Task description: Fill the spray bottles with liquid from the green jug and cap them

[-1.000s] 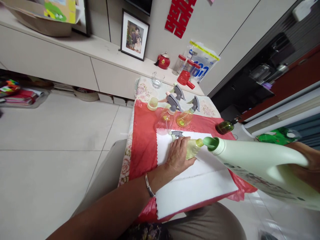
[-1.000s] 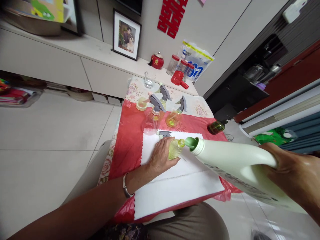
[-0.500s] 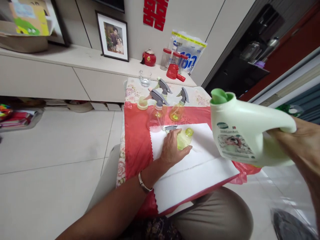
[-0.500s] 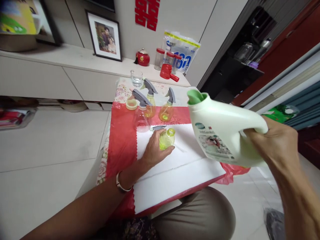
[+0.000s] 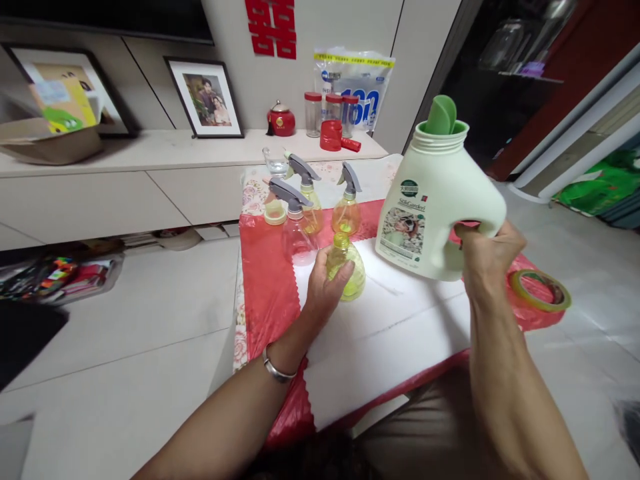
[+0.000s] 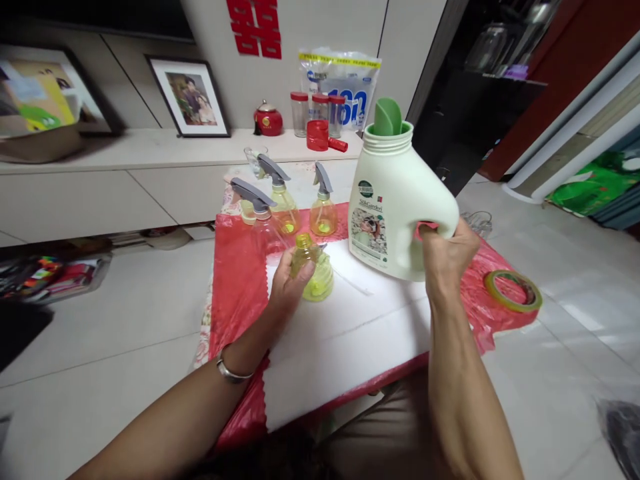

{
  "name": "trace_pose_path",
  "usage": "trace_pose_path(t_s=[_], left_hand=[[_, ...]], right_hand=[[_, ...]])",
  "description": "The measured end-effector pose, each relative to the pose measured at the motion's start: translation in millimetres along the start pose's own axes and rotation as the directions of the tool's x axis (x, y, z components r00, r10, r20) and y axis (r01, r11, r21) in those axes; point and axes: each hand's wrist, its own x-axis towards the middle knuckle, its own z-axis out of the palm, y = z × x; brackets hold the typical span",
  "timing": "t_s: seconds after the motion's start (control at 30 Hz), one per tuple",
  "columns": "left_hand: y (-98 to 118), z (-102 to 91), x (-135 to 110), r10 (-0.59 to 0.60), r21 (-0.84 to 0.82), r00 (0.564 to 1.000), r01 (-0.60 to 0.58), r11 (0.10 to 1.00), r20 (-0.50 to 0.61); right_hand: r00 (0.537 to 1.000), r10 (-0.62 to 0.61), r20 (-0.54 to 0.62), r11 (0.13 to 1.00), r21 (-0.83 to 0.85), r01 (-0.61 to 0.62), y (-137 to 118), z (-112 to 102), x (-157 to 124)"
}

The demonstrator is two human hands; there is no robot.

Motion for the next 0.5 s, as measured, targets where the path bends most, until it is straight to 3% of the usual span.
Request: trace_pose_path(t_s=[0.2, 0.5], left_hand=[[-1.7, -2.9, 2.6, 0.037, -0.078, 0.999, -0.036, 0.996, 0.007], [-1.7, -3.7, -3.5, 0.022, 0.13, 0.992, -0.038, 0.991, 0.121]], right_hand=[[0.998, 0.052, -0.019, 0.997, 0.053, -0.051, 23.9, 17.7, -16.1], [0.993, 0.102, 0.052, 0.993, 0.052, -0.104, 42.1, 7.0, -17.9]])
